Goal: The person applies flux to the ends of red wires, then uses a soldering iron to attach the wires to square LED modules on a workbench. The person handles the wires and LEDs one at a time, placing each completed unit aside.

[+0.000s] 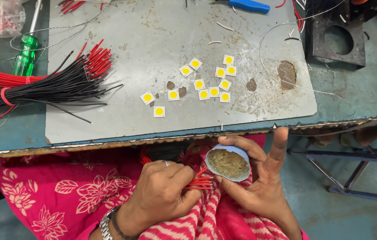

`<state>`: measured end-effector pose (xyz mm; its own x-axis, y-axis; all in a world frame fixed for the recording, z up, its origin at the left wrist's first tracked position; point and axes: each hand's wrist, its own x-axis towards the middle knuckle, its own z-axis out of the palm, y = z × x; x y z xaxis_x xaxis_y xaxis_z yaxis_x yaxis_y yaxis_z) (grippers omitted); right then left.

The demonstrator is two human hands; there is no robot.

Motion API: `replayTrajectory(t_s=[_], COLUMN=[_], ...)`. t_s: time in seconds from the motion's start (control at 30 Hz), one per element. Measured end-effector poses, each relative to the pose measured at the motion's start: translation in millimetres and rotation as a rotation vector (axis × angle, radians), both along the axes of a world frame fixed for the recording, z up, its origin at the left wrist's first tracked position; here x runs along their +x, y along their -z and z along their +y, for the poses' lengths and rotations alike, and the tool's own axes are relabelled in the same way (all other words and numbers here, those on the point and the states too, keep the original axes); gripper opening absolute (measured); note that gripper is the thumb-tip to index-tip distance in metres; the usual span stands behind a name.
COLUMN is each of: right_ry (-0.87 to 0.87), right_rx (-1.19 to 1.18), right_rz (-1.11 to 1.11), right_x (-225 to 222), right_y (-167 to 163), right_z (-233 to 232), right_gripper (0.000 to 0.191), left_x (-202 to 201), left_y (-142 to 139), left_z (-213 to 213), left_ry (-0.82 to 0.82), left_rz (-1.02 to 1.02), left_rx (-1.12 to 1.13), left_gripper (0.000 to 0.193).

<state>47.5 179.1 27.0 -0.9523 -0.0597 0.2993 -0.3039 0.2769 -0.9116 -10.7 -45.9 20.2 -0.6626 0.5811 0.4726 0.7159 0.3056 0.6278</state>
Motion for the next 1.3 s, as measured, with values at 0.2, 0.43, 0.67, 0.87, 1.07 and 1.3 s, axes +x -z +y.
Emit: replayTrajectory(t_s=[0.2, 0.43, 0.67, 0.87, 1.07, 1.3], right_ry=[0.017, 0.089, 0.133, 0.134, 0.133, 0.178], right_rx=[0.004, 0.043, 0.145, 0.166, 0.195, 0.225], right_rz=[0.003, -0.006, -0.009, 0.007, 0.069, 0.127], right_x=[2, -1, -1, -7, -16, -30], right_y=[-2, 0, -2, -2, -4, -5], right_z=[2, 5, 7, 4, 4, 6], right_gripper=[0.134, 0.135, 0.138, 0.136, 0.136, 0.138], left_x=[1, 0, 6, 9, 11, 10], left_y=[-1, 1, 6, 12, 15, 22], left_z=[0, 0, 3, -3, -10, -23], left_ry=[0.004, 0.023, 0.041, 0.027, 0.021, -0.051], left_rz=[0.02, -0.045, -0.353, -0.496, -0.621, -0.69], left_rx=[-0.006, 0.045, 0.2, 0.225, 0.283, 0.315], left_gripper=[0.023, 0.023, 0.019, 0.018, 0.013, 0.014])
